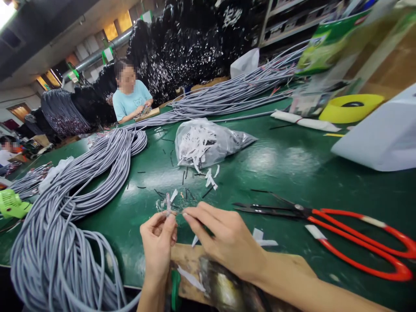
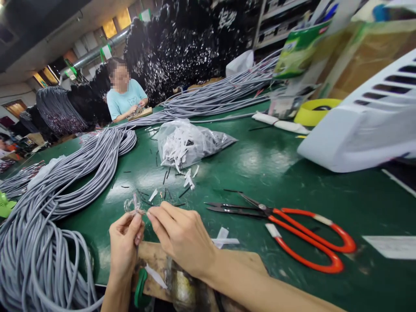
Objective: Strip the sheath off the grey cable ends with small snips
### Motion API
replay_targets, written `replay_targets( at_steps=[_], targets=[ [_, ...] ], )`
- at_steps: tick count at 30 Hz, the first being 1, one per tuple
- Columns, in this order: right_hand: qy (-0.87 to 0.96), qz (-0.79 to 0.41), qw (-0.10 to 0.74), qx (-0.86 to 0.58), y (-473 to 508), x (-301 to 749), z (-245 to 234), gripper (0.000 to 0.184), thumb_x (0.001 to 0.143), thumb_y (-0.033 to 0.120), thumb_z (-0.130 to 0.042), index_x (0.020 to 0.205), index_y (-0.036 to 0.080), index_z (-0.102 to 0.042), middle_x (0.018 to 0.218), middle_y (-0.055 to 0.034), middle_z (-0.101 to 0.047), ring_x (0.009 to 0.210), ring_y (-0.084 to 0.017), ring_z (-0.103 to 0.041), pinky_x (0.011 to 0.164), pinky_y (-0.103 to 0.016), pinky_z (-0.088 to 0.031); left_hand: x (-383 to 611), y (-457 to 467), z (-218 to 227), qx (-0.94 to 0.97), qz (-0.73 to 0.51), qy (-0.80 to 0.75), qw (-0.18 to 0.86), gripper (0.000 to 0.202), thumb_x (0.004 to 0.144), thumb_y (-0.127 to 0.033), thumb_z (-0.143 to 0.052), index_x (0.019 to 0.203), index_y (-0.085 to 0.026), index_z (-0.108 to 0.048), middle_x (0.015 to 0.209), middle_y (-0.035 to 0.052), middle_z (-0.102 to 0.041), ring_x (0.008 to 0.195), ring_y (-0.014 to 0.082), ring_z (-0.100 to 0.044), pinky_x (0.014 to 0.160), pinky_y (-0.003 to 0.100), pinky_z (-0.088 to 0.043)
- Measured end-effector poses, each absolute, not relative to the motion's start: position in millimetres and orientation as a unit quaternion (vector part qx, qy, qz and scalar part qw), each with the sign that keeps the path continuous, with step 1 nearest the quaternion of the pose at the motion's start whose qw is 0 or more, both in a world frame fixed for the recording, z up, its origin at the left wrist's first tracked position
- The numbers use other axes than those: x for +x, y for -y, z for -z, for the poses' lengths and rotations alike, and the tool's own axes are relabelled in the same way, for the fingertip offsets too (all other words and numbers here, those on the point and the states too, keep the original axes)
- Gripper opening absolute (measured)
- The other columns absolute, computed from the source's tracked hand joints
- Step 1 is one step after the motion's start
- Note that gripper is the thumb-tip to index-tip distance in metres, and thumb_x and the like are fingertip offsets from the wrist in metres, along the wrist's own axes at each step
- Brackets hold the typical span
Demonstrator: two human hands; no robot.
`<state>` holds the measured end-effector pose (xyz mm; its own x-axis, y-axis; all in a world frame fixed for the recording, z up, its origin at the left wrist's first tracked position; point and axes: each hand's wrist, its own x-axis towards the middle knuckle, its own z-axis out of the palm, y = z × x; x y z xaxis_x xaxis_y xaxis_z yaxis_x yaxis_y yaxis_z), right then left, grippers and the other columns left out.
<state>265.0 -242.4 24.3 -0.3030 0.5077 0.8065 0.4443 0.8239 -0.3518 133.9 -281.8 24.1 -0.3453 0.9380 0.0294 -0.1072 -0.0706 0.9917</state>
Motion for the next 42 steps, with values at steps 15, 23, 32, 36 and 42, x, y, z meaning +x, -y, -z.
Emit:
replay_targets(
  at_steps=[15,23,32,36,42],
  targets=[
    [0.808,-0.001,0.511,-0.294,247.4,261.8,-23.2,0.034,0.094,0.017,-0.034,0.073,0.013,-0.060,0.059,-0.0026,-0.058,0.051,-0.012,-0.054,0.047,-0.025,-0.038,143.0,284.6,-24.3,0.457,-0.556,-0.619,0.312,0.011,0.063,-0.023,-0.066,0.062,-0.013,-0.065,0.054,0.0007,-0.059,0.048,0.0111,-0.051,0.045,0.020,-0.039],
    [0.763,-0.058,0.608,-0.213,254.4,265.2,-28.8,0.020,0.089,0.018,-0.044,0.073,0.017,-0.057,0.054,0.0014,-0.055,0.046,-0.009,-0.047,0.046,-0.022,-0.036,139.2,278.6,-20.8,0.433,-0.524,-0.641,0.356,0.031,0.066,-0.042,-0.067,0.057,-0.012,-0.061,0.047,-0.0027,-0.048,0.043,0.0071,-0.039,0.042,0.019,-0.029],
    [0.725,-0.336,0.514,-0.314,236.8,266.3,-32.7,0.025,0.085,0.027,-0.048,0.095,0.014,-0.067,0.060,-0.0008,-0.061,0.045,-0.010,-0.047,0.042,-0.021,-0.039,135.1,278.1,-29.3,0.369,-0.518,-0.493,0.594,0.053,0.059,-0.060,-0.069,0.049,-0.009,-0.059,0.040,-0.0061,-0.035,0.032,-0.0008,-0.020,0.035,0.016,-0.008],
    [0.714,-0.378,0.511,-0.294,237.1,264.5,-31.5,0.027,0.085,0.029,-0.049,0.086,0.013,-0.070,0.070,-0.0060,-0.068,0.056,-0.013,-0.058,0.049,-0.022,-0.045,135.4,277.2,-30.6,0.315,-0.548,-0.473,0.614,0.037,0.052,-0.044,-0.078,0.057,-0.010,-0.064,0.048,-0.0023,-0.050,0.032,0.0007,-0.033,0.030,0.014,-0.017],
    [0.693,-0.439,0.498,-0.282,238.3,266.6,-33.3,0.022,0.082,0.029,-0.052,0.085,0.014,-0.067,0.070,-0.0044,-0.068,0.055,-0.013,-0.058,0.048,-0.021,-0.046,136.4,276.3,-29.7,0.305,-0.559,-0.495,0.591,0.037,0.048,-0.042,-0.080,0.054,-0.009,-0.064,0.045,0.0004,-0.055,0.034,0.0056,-0.046,0.032,0.015,-0.034]
  ],
)
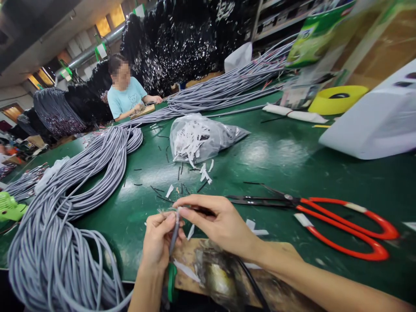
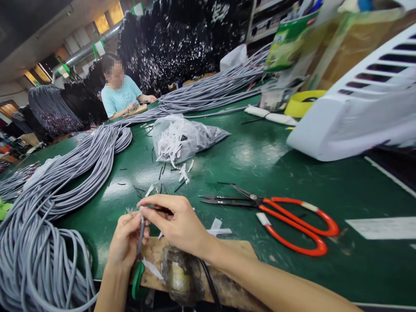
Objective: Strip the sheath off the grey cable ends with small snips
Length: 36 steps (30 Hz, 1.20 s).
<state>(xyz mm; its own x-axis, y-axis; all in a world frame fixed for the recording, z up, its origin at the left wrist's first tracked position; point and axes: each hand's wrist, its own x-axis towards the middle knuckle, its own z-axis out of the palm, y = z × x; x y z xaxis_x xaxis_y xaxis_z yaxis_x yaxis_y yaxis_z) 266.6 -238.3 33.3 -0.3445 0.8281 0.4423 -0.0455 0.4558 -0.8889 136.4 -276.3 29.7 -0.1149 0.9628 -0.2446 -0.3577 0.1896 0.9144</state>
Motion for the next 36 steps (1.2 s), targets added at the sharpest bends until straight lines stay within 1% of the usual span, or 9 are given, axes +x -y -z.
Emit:
replay_targets(
  at_steps=[8,13,16,20,25,27,30,33,36],
  targets=[
    [0.706,-0.432,0.497,-0.259,241.1,265.4,-33.9,0.017,0.084,0.027,-0.049,0.079,0.015,-0.060,0.057,0.0014,-0.052,0.046,-0.009,-0.043,0.041,-0.019,-0.035,142.4,274.2,-29.0,0.260,-0.594,-0.482,0.589,0.046,0.050,-0.046,-0.080,0.057,-0.012,-0.049,0.045,-0.0048,-0.053,0.023,0.0001,-0.034,0.024,0.011,-0.021],
    [0.670,-0.457,0.518,-0.271,236.6,265.6,-34.7,0.015,0.083,0.026,-0.049,0.077,0.015,-0.058,0.062,0.0008,-0.054,0.055,-0.010,-0.049,0.051,-0.019,-0.042,136.5,277.5,-32.2,0.236,-0.624,-0.453,0.592,0.045,0.056,-0.046,-0.077,0.078,-0.015,-0.053,0.054,-0.0021,-0.061,0.030,0.0049,-0.045,0.029,0.013,-0.031],
    [0.660,-0.462,0.527,-0.272,234.4,266.2,-33.1,0.014,0.082,0.026,-0.051,0.077,0.015,-0.059,0.065,-0.0001,-0.057,0.057,-0.010,-0.052,0.053,-0.019,-0.043,129.1,281.9,-30.8,0.303,-0.583,-0.477,0.584,0.046,0.057,-0.039,-0.079,0.090,-0.014,-0.059,0.061,-0.0007,-0.063,0.038,0.0057,-0.049,0.035,0.014,-0.035],
    [0.636,-0.485,0.530,-0.283,232.5,267.8,-31.4,0.018,0.082,0.029,-0.052,0.077,0.013,-0.061,0.064,-0.0003,-0.057,0.055,-0.010,-0.051,0.050,-0.018,-0.042,120.3,284.7,-23.8,0.399,-0.541,-0.528,0.519,0.036,0.057,-0.040,-0.079,0.067,-0.009,-0.064,0.048,-0.0019,-0.054,0.040,0.0049,-0.046,0.040,0.015,-0.036],
    [0.689,-0.547,0.426,-0.213,232.0,270.2,-34.5,0.028,0.089,0.029,-0.042,0.084,0.010,-0.063,0.053,0.0020,-0.051,0.050,-0.009,-0.049,0.048,-0.019,-0.041,119.2,284.3,-21.1,0.461,-0.519,-0.504,0.514,0.044,0.070,-0.052,-0.065,0.062,-0.009,-0.062,0.042,-0.0035,-0.045,0.032,0.0018,-0.031,0.033,0.015,-0.023],
    [0.730,-0.509,0.411,-0.195,232.6,269.7,-34.5,0.024,0.088,0.021,-0.043,0.089,0.009,-0.064,0.061,-0.0010,-0.057,0.057,-0.010,-0.054,0.054,-0.020,-0.044,120.0,284.2,-21.7,0.465,-0.515,-0.488,0.530,0.046,0.071,-0.055,-0.063,0.059,-0.010,-0.059,0.041,-0.0044,-0.041,0.030,0.0006,-0.027,0.032,0.015,-0.019],
    [0.796,-0.368,0.440,-0.193,234.3,267.4,-30.2,0.023,0.087,0.012,-0.041,0.082,0.011,-0.064,0.066,-0.0033,-0.061,0.059,-0.011,-0.054,0.055,-0.020,-0.044,120.9,284.3,-22.0,0.449,-0.512,-0.476,0.557,0.049,0.069,-0.058,-0.062,0.054,-0.012,-0.053,0.042,-0.0053,-0.038,0.028,-0.0005,-0.022,0.030,0.015,-0.015],
    [0.829,-0.228,0.470,-0.201,236.9,265.3,-23.5,0.026,0.088,0.009,-0.039,0.079,0.011,-0.063,0.064,-0.0044,-0.061,0.055,-0.012,-0.054,0.051,-0.021,-0.042,121.5,284.3,-23.5,0.437,-0.505,-0.463,0.583,0.050,0.068,-0.057,-0.063,0.052,-0.012,-0.050,0.043,-0.0055,-0.036,0.029,-0.0013,-0.019,0.029,0.015,-0.013],
    [0.847,-0.153,0.464,-0.211,236.9,265.3,-18.5,0.027,0.088,0.008,-0.037,0.087,0.010,-0.063,0.068,-0.0050,-0.064,0.056,-0.013,-0.058,0.050,-0.022,-0.042,120.4,284.6,-26.7,0.416,-0.514,-0.452,0.599,0.048,0.065,-0.055,-0.067,0.053,-0.012,-0.050,0.046,-0.0057,-0.035,0.031,-0.0017,-0.016,0.029,0.014,-0.011]
  ],
)
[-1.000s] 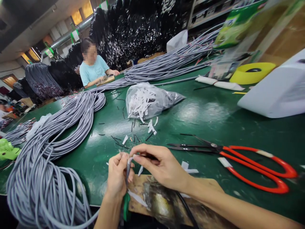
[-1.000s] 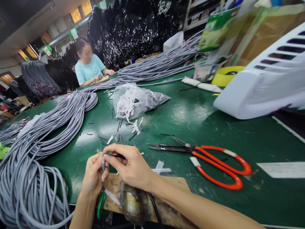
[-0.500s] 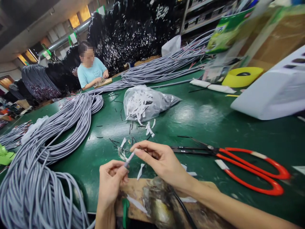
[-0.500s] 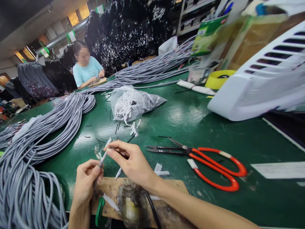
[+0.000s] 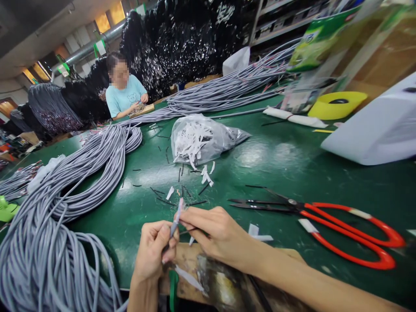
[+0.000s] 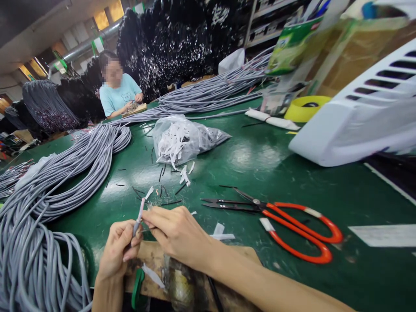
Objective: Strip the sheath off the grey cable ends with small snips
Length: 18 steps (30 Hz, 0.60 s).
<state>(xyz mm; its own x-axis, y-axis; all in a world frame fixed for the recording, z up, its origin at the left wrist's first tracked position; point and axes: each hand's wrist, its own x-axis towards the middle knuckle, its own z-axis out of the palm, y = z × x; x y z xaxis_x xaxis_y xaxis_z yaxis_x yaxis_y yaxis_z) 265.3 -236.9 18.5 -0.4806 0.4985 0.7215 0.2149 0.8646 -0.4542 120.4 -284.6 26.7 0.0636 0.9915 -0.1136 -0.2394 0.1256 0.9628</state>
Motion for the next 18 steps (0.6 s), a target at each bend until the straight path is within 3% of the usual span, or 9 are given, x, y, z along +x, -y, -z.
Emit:
replay_targets(
  at_steps=[3,6,9,12,15,18],
  targets=[
    [0.860,-0.125,0.433,-0.241,229.1,269.2,-15.9,0.028,0.088,0.008,-0.036,0.091,0.013,-0.063,0.067,-0.0028,-0.065,0.054,-0.012,-0.060,0.050,-0.022,-0.042,115.3,286.9,-29.4,0.400,-0.534,-0.445,0.597,0.045,0.065,-0.052,-0.069,0.055,-0.012,-0.054,0.045,-0.0070,-0.033,0.033,-0.0016,-0.011,0.029,0.014,-0.009],
    [0.835,-0.068,0.418,-0.351,216.1,278.2,-16.3,0.028,0.088,0.011,-0.036,0.083,0.016,-0.063,0.070,-0.0037,-0.068,0.058,-0.014,-0.063,0.051,-0.023,-0.042,108.1,290.3,-30.7,0.407,-0.588,-0.452,0.533,0.040,0.068,-0.050,-0.068,0.061,-0.011,-0.061,0.046,-0.0058,-0.035,0.035,0.0002,-0.015,0.031,0.015,-0.011],
    [0.772,-0.003,0.455,-0.444,211.3,285.2,-22.1,0.023,0.090,0.028,-0.041,0.089,0.016,-0.060,0.064,-0.0018,-0.066,0.050,-0.014,-0.060,0.047,-0.024,-0.038,106.1,291.4,-30.6,0.433,-0.611,-0.511,0.422,0.032,0.072,-0.043,-0.066,0.079,-0.012,-0.071,0.047,-0.0042,-0.040,0.038,0.0039,-0.026,0.035,0.016,-0.020],
    [0.763,0.035,0.497,-0.412,219.3,283.7,-30.1,0.027,0.093,0.036,-0.037,0.086,0.017,-0.054,0.052,0.0031,-0.056,0.041,-0.011,-0.051,0.046,-0.023,-0.034,111.5,290.0,-29.2,0.472,-0.583,-0.573,0.331,0.030,0.075,-0.037,-0.063,0.092,-0.015,-0.073,0.052,-0.0009,-0.050,0.045,0.0091,-0.039,0.042,0.020,-0.032],
    [0.796,0.069,0.506,-0.326,229.5,277.8,-34.1,0.029,0.096,0.025,-0.032,0.074,0.018,-0.049,0.054,0.0017,-0.056,0.047,-0.011,-0.049,0.052,-0.025,-0.032,119.4,289.2,-28.5,0.514,-0.560,-0.587,0.279,0.026,0.077,-0.033,-0.061,0.094,-0.018,-0.073,0.062,0.0037,-0.062,0.054,0.0142,-0.050,0.051,0.023,-0.040],
    [0.824,0.070,0.487,-0.282,233.2,274.2,-33.4,0.027,0.095,0.022,-0.034,0.074,0.017,-0.050,0.058,0.0004,-0.057,0.052,-0.012,-0.047,0.058,-0.027,-0.031,124.7,289.0,-29.2,0.558,-0.536,-0.577,0.262,0.024,0.079,-0.029,-0.059,0.097,-0.020,-0.073,0.073,0.0060,-0.068,0.060,0.0152,-0.055,0.057,0.023,-0.042]
  ],
)
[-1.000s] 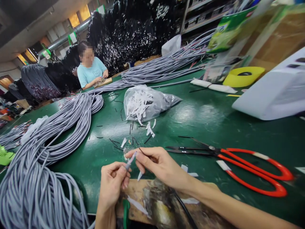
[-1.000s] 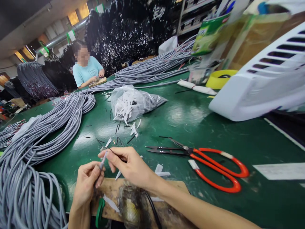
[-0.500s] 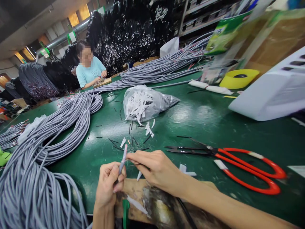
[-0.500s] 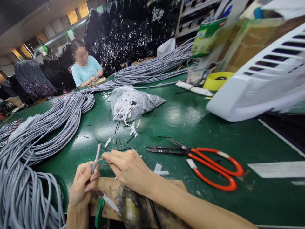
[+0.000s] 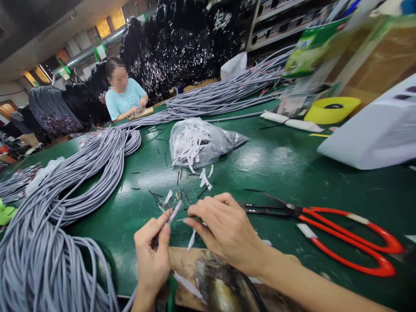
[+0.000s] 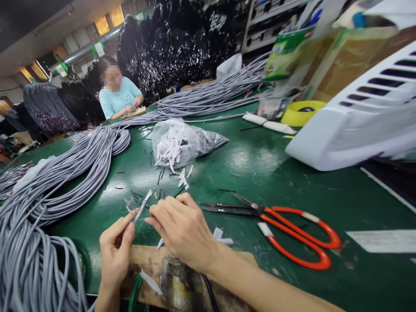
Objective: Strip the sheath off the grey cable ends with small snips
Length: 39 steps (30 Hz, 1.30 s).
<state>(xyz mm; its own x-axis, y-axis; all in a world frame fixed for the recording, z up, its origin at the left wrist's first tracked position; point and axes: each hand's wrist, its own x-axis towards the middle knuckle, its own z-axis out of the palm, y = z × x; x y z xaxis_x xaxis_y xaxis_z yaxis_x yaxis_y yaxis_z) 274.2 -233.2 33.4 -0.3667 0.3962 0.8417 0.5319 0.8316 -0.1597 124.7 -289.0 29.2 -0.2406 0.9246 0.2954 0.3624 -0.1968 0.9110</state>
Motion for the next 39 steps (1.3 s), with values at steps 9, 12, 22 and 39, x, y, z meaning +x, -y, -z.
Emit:
replay_targets(
  at_steps=[9,12,22,39],
  targets=[
    [0.835,0.068,0.473,-0.273,233.0,277.2,-30.0,0.024,0.092,0.016,-0.041,0.072,0.015,-0.054,0.058,-0.0004,-0.056,0.059,-0.015,-0.043,0.062,-0.029,-0.028,127.5,290.3,-23.2,0.600,-0.495,-0.581,0.241,0.024,0.084,-0.021,-0.054,0.098,-0.022,-0.072,0.093,0.0071,-0.072,0.082,0.0183,-0.065,0.073,0.023,-0.047],
    [0.841,0.050,0.469,-0.264,232.3,279.0,-31.3,0.024,0.092,0.016,-0.042,0.070,0.016,-0.054,0.057,-0.0001,-0.055,0.059,-0.015,-0.042,0.063,-0.030,-0.028,126.3,291.1,-21.5,0.589,-0.497,-0.595,0.229,0.019,0.081,-0.021,-0.057,0.090,-0.020,-0.074,0.087,0.0061,-0.073,0.078,0.0177,-0.066,0.072,0.022,-0.048],
    [0.812,-0.203,0.483,-0.258,227.4,274.2,-23.0,0.022,0.088,0.020,-0.047,0.066,0.016,-0.048,0.058,0.0014,-0.052,0.054,-0.011,-0.044,0.054,-0.023,-0.033,126.5,290.7,-21.9,0.658,-0.476,-0.558,0.170,0.025,0.084,-0.019,-0.049,0.086,-0.014,-0.073,0.055,0.0027,-0.063,0.046,0.0117,-0.053,0.045,0.020,-0.039],
    [0.783,-0.216,0.479,-0.334,234.3,269.3,-22.8,0.010,0.074,0.023,-0.060,0.076,0.014,-0.063,0.054,0.0030,-0.052,0.042,-0.007,-0.037,0.041,-0.020,-0.030,132.0,288.5,-14.7,0.622,-0.495,-0.595,0.119,0.017,0.082,-0.019,-0.054,0.085,-0.013,-0.069,0.072,0.0068,-0.070,0.062,0.0149,-0.064,0.057,0.021,-0.050]
  ],
)
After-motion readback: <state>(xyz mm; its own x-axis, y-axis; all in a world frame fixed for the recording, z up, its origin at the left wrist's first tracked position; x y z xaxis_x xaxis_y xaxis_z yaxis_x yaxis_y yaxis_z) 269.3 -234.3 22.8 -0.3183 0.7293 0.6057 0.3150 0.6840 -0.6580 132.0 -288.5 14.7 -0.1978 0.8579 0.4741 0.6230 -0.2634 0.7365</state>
